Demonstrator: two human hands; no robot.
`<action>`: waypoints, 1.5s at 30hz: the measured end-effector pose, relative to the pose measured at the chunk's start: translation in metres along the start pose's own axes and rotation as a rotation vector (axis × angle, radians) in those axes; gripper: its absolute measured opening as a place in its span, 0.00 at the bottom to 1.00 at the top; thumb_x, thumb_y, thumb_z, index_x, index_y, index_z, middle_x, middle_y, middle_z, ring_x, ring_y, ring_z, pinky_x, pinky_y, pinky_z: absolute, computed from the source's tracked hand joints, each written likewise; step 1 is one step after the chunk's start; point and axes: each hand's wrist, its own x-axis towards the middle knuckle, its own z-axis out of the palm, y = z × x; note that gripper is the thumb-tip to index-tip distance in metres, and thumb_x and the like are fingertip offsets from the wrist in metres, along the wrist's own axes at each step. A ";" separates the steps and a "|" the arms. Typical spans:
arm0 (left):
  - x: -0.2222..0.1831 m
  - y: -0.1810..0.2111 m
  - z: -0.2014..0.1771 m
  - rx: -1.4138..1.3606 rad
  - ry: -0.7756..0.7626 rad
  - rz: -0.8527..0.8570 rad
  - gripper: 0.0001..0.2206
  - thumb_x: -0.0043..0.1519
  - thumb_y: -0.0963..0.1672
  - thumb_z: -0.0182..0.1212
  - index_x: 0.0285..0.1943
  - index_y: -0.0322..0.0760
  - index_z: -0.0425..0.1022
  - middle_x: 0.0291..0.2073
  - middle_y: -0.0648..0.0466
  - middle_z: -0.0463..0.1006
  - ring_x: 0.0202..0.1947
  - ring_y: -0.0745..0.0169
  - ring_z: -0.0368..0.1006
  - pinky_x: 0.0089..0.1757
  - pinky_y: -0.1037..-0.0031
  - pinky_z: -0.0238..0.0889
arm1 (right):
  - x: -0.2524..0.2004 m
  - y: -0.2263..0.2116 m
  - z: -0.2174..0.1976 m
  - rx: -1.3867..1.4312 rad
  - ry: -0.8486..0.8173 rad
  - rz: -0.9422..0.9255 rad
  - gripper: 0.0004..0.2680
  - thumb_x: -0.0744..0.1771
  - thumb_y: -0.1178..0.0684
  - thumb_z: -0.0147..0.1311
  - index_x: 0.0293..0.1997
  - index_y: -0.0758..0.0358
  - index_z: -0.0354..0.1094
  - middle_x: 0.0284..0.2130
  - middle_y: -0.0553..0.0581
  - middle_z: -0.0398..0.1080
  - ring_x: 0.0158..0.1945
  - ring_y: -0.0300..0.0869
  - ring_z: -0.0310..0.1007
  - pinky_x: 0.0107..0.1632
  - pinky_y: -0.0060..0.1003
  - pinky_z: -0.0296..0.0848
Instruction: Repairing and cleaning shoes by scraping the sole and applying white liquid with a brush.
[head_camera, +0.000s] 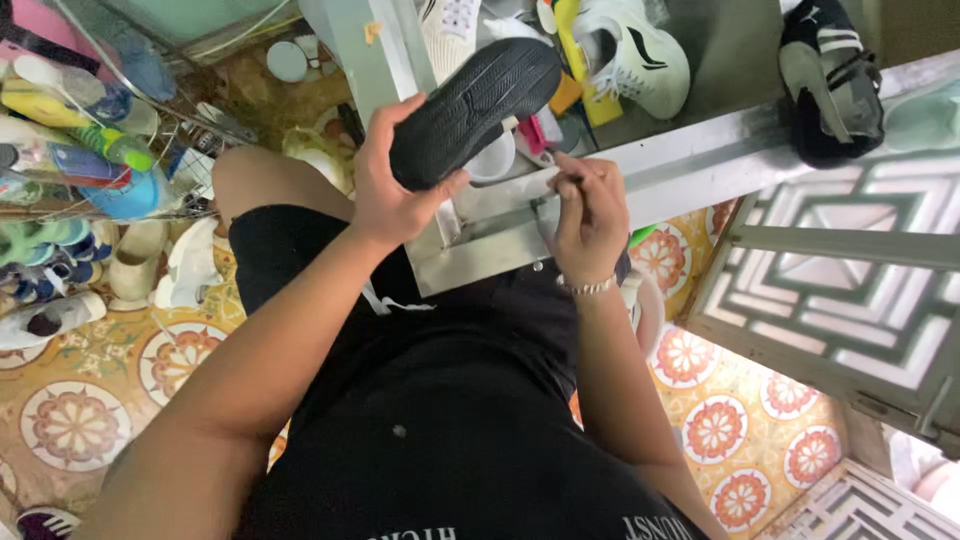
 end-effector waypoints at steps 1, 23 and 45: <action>-0.006 0.001 0.002 -0.005 -0.001 0.013 0.34 0.60 0.48 0.78 0.70 0.30 0.63 0.56 0.43 0.76 0.58 0.52 0.76 0.60 0.64 0.66 | -0.003 0.009 0.003 -0.005 0.009 -0.009 0.09 0.73 0.68 0.48 0.59 0.69 0.69 0.41 0.61 0.68 0.42 0.42 0.74 0.48 0.31 0.74; -0.008 0.005 0.007 0.229 -0.031 0.082 0.34 0.58 0.51 0.79 0.66 0.26 0.67 0.53 0.39 0.77 0.54 0.44 0.78 0.55 0.63 0.71 | -0.017 0.042 0.026 0.299 0.117 0.113 0.04 0.76 0.60 0.40 0.50 0.70 0.60 0.35 0.61 0.74 0.35 0.43 0.76 0.45 0.34 0.76; -0.027 0.010 0.000 0.249 -0.189 0.122 0.35 0.55 0.54 0.81 0.64 0.33 0.70 0.53 0.49 0.77 0.52 0.49 0.74 0.55 0.62 0.64 | -0.001 0.071 0.005 0.821 0.485 0.258 0.09 0.75 0.54 0.46 0.56 0.72 0.65 0.27 0.44 0.61 0.31 0.31 0.55 0.39 0.27 0.60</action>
